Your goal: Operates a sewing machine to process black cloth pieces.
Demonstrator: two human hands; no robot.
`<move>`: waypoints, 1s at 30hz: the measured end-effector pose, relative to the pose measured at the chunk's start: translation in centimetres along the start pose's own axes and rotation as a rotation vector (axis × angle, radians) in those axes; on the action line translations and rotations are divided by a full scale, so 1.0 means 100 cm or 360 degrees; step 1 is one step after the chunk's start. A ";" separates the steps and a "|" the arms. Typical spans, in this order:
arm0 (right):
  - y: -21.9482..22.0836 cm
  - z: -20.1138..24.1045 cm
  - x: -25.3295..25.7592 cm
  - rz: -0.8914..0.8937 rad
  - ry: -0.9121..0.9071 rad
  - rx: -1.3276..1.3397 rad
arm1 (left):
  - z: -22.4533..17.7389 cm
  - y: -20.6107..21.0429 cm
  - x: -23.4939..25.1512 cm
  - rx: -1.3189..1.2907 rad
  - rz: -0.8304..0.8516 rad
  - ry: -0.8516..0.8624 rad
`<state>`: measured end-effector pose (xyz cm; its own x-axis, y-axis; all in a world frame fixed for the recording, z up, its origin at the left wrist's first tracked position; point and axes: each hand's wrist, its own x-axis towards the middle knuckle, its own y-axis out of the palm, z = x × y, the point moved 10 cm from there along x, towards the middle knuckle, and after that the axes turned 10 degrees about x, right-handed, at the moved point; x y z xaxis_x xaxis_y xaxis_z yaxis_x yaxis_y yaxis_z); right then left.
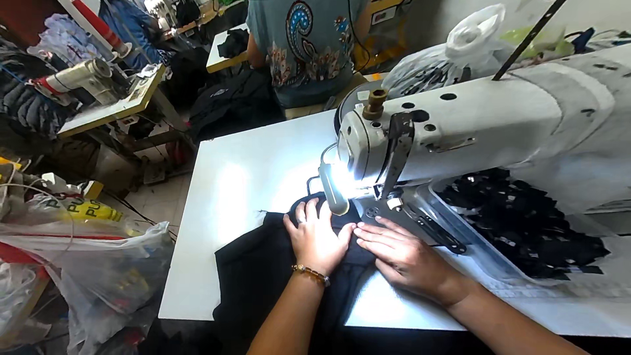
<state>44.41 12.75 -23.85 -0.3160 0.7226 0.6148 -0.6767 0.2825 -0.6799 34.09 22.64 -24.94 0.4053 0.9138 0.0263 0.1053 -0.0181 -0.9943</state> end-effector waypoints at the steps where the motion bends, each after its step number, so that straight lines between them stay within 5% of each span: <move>1: 0.001 -0.001 0.003 -0.0008 0.0015 0.0000 | 0.001 -0.002 0.002 0.0007 -0.0013 -0.0003; 12: 0.004 -0.004 0.010 -0.0026 0.0062 -0.0047 | 0.003 -0.004 0.009 -0.0055 0.0018 0.0054; 17: 0.005 -0.010 0.011 0.0020 0.0148 -0.0063 | -0.004 -0.021 -0.015 -0.0111 -0.0380 0.0539; 22: -0.011 0.003 0.002 -0.0081 0.0711 -0.0045 | 0.023 -0.035 -0.037 0.0147 -0.0306 0.0763; 24: 0.003 0.017 -0.012 0.0015 0.1106 0.0367 | 0.038 -0.047 -0.037 0.0208 -0.0214 0.0758; 26: 0.053 0.042 -0.025 0.0498 0.1567 0.1116 | 0.048 -0.059 -0.036 0.0178 -0.0021 0.0815; 28: 0.092 0.066 -0.008 0.0654 0.1669 0.1524 | 0.053 -0.072 -0.035 0.0058 0.0171 0.0922; 30: 0.120 0.071 0.035 0.0462 0.1537 0.1866 | 0.050 -0.092 -0.035 -0.0063 0.0135 0.1055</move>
<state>30.43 14.15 -27.06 -0.3016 0.9126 -0.2760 -0.9406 -0.2376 0.2424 27.11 21.63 -16.43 0.8845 0.4662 0.0187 0.0766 -0.1055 -0.9915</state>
